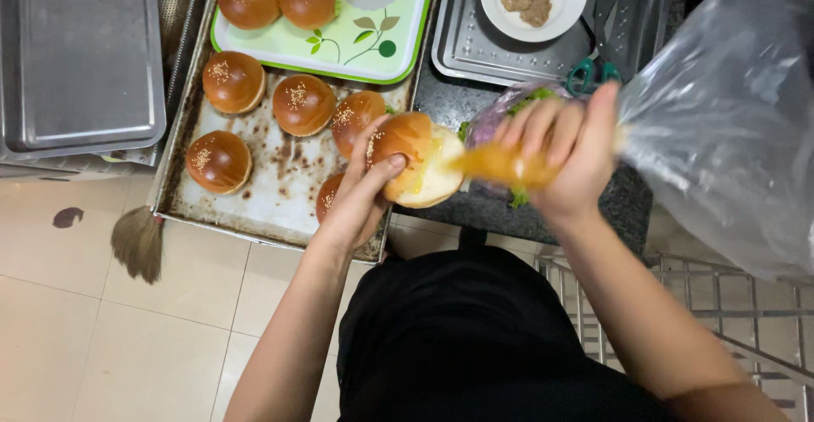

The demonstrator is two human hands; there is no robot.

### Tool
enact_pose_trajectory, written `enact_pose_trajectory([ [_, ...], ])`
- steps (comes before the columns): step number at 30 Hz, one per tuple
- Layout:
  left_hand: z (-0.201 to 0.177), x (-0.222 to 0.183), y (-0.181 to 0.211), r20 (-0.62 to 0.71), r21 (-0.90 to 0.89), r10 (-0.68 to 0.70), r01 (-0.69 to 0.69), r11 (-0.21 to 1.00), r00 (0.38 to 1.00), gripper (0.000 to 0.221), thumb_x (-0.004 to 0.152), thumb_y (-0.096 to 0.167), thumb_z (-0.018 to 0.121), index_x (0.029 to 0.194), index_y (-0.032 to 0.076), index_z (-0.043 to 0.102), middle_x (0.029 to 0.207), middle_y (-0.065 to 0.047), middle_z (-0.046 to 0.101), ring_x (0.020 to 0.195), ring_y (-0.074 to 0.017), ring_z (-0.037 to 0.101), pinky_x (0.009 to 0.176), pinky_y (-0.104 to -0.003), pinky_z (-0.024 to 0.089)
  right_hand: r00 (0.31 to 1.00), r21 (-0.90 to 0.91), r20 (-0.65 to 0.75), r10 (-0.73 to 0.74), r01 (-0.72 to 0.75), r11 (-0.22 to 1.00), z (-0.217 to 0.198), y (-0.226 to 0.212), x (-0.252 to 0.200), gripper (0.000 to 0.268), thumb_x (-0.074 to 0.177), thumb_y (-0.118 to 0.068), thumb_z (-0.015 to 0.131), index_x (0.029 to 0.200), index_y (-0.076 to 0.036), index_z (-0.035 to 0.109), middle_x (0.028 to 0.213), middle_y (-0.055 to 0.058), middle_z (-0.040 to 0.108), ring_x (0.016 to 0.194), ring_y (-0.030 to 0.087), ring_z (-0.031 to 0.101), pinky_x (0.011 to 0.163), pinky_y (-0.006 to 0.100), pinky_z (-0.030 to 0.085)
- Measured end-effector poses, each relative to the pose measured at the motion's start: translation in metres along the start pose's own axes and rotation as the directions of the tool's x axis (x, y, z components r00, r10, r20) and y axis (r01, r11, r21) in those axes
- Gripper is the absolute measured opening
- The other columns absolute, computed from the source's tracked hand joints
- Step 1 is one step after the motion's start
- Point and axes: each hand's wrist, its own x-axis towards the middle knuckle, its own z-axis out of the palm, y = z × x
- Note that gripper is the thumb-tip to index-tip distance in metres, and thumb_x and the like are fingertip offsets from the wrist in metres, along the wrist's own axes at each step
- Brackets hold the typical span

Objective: The person assembles burgers by spreading sauce onto buns, adding pieces of lettuce, and placing meat patties. They handle buns, lettuce, and patties one at a time, using shears to cut the lettuce.

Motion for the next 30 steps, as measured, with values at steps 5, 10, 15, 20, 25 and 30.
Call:
enact_pose_trajectory([
  [5, -0.003, 0.003, 0.001, 0.008, -0.035, -0.020, 0.020, 0.999, 1.000, 0.076, 0.092, 0.016, 0.066, 0.158, 0.021, 0.029, 0.139, -0.013, 0.056, 0.128, -0.0243, 0.055, 0.108, -0.043, 0.048, 1.000, -0.046, -0.011, -0.005, 0.004, 0.999, -0.007, -0.004, 0.012, 0.076, 0.121, -0.049, 0.021, 0.055, -0.013, 0.036, 0.062, 0.012, 0.051, 0.065, 0.028, 0.058, 0.077, 0.043, 0.053],
  [10, -0.002, 0.005, -0.002, 0.031, -0.067, -0.013, 0.015, 0.998, 0.999, 0.077, 0.092, 0.016, 0.065, 0.159, 0.022, 0.028, 0.139, -0.014, 0.056, 0.130, -0.0247, 0.055, 0.109, -0.044, 0.048, 0.997, -0.140, 0.016, 0.073, -0.070, 0.988, -0.009, -0.005, -0.009, 0.076, 0.118, -0.054, 0.027, 0.054, -0.014, 0.035, 0.061, 0.011, 0.049, 0.064, 0.027, 0.056, 0.076, 0.045, 0.054],
  [15, -0.002, 0.004, -0.006, -0.040, 0.052, -0.001, 0.003, 0.999, 0.999, 0.079, 0.090, 0.014, 0.069, 0.158, 0.022, 0.030, 0.140, -0.015, 0.055, 0.128, -0.0240, 0.056, 0.106, -0.039, 0.049, 0.917, 0.015, -0.390, 0.085, -0.086, 0.996, -0.051, 0.003, 0.032, 0.054, 0.113, -0.043, 0.040, 0.068, -0.013, 0.041, 0.074, 0.011, 0.055, 0.079, 0.030, 0.061, 0.087, 0.051, 0.055],
  [20, -0.006, 0.000, -0.005, -0.085, 0.059, 0.042, -0.037, 0.998, 0.995, 0.078, 0.089, 0.011, 0.071, 0.156, 0.021, 0.032, 0.136, -0.019, 0.058, 0.124, -0.0258, 0.060, 0.103, -0.040, 0.051, 0.726, 0.071, -0.470, 0.501, -0.535, 0.842, -0.099, 0.025, 0.064, 0.029, 0.104, -0.035, 0.052, 0.088, -0.012, 0.052, 0.091, 0.010, 0.063, 0.090, 0.029, 0.066, 0.090, 0.050, 0.056],
  [25, -0.011, -0.004, -0.009, -0.097, 0.042, 0.067, -0.063, 0.997, 0.993, 0.077, 0.090, 0.009, 0.070, 0.155, 0.021, 0.033, 0.139, -0.016, 0.056, 0.126, -0.0242, 0.059, 0.105, -0.039, 0.051, 0.617, -0.130, -0.348, 0.706, -0.777, 0.616, -0.138, 0.103, 0.079, 0.025, 0.096, -0.019, 0.055, 0.116, -0.003, 0.057, 0.108, 0.011, 0.066, 0.100, 0.027, 0.070, 0.092, 0.049, 0.059],
  [30, -0.015, -0.012, -0.009, -0.108, -0.005, 0.076, -0.077, 0.997, 0.991, 0.074, 0.091, 0.007, 0.068, 0.156, 0.020, 0.033, 0.139, -0.014, 0.056, 0.127, -0.0243, 0.058, 0.106, -0.040, 0.050, 0.722, -0.434, -0.427, 0.545, -0.692, 0.577, -0.154, 0.204, 0.091, 0.030, 0.098, -0.019, 0.059, 0.117, 0.002, 0.066, 0.103, 0.013, 0.072, 0.090, 0.025, 0.070, 0.080, 0.040, 0.058],
])
